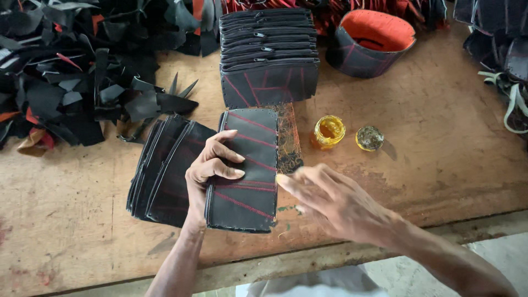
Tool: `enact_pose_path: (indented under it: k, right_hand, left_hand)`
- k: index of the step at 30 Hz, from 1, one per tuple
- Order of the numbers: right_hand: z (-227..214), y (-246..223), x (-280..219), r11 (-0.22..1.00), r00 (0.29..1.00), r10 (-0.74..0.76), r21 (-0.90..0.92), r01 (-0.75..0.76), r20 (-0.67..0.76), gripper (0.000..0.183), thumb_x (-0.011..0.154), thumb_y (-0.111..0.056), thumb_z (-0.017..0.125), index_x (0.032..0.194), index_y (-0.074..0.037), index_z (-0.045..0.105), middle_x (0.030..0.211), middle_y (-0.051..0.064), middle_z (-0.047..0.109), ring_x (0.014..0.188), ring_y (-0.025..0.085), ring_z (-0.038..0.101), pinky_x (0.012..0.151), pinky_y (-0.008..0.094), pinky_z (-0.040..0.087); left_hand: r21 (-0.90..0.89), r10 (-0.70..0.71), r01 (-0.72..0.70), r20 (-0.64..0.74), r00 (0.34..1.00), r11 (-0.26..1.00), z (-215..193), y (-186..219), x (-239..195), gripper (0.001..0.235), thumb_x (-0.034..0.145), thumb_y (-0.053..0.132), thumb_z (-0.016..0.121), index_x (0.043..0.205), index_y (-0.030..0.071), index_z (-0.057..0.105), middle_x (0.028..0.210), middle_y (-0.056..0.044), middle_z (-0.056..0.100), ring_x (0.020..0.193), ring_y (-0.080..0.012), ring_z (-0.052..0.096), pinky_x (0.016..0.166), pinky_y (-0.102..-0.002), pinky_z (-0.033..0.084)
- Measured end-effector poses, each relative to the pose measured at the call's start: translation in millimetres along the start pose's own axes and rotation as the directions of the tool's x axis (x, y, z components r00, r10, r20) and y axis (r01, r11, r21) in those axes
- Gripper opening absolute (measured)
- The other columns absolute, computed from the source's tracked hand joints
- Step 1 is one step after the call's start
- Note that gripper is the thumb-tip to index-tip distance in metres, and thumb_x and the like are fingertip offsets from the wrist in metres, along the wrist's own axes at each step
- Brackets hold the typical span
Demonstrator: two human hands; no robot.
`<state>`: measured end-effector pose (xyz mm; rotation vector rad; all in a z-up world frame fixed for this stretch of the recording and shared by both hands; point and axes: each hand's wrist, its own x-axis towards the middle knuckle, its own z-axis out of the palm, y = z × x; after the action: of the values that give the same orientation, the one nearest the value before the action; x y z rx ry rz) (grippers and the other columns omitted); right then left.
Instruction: The person applies a yellow substance to the edges of black leather wallet-like items using their finger. They handle each item one at a time, rubbing the edges and stacking the treated items on the table.
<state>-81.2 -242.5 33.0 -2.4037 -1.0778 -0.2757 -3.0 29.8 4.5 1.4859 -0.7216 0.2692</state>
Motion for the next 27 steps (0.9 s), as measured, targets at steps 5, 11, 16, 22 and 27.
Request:
enact_pose_path:
  k: [5, 11, 16, 22, 27]
  right_hand:
    - [-4, -12, -2, 0.984, 0.984, -0.176, -0.035, 0.176, 0.015, 0.077, 0.085, -0.012, 0.076, 0.155, -0.012, 0.042, 0.119, 0.007, 0.059, 0.106, 0.022, 0.063, 0.089, 0.039, 0.057]
    - [4, 1, -8, 0.997, 0.998, -0.059, -0.059, 0.058, -0.026, 0.082, 0.081, -0.006, 0.076, 0.154, -0.013, 0.04, 0.128, 0.011, 0.056, 0.11, 0.025, 0.06, 0.094, 0.041, 0.056]
    - [20, -4, -14, 0.991, 0.996, -0.092, -0.093, 0.094, 0.02, 0.08, 0.083, -0.004, 0.073, 0.155, -0.015, 0.039, 0.129, 0.011, 0.054, 0.113, 0.025, 0.057, 0.1, 0.04, 0.056]
    - [14, -13, -24, 0.984, 0.987, -0.161, -0.076, 0.16, -0.012, 0.068, 0.09, -0.011, 0.072, 0.153, -0.019, 0.047, 0.123, 0.006, 0.053, 0.11, 0.021, 0.057, 0.097, 0.037, 0.056]
    - [3, -17, -12, 0.985, 0.989, -0.146, -0.097, 0.145, -0.008, 0.058, 0.087, -0.01, 0.072, 0.143, -0.019, 0.06, 0.118, 0.007, 0.053, 0.109, 0.023, 0.057, 0.097, 0.037, 0.055]
  left_hand:
    - [0.016, -0.013, 0.013, -0.036, 0.999, 1.0, -4, -3, 0, 0.017, 0.07, 0.01, 0.081, 0.081, 0.008, 0.069, 0.097, -0.009, 0.07, 0.121, -0.0289, 0.064, 0.121, -0.052, 0.042]
    - [-0.021, -0.016, 0.016, -0.009, 1.0, 1.0, -3, -3, 1, 0.022, 0.067, 0.013, 0.082, 0.083, 0.007, 0.069, 0.099, -0.01, 0.07, 0.121, -0.0294, 0.062, 0.121, -0.051, 0.04]
    - [0.004, 0.006, -0.005, -0.033, 0.999, 1.0, -5, -4, 2, 0.023, 0.067, 0.014, 0.083, 0.083, 0.007, 0.069, 0.098, -0.009, 0.069, 0.118, -0.0285, 0.063, 0.123, -0.052, 0.04]
    - [0.02, -0.003, 0.004, -0.051, 0.999, 1.0, -8, -9, 0, 0.02, 0.068, 0.011, 0.082, 0.083, 0.007, 0.069, 0.098, -0.009, 0.069, 0.119, -0.0284, 0.064, 0.123, -0.052, 0.041]
    - [0.013, -0.02, 0.021, -0.052, 0.998, 1.0, -8, -13, -5, 0.018, 0.07, 0.007, 0.08, 0.083, 0.007, 0.068, 0.098, -0.01, 0.07, 0.123, -0.0294, 0.062, 0.121, -0.051, 0.041]
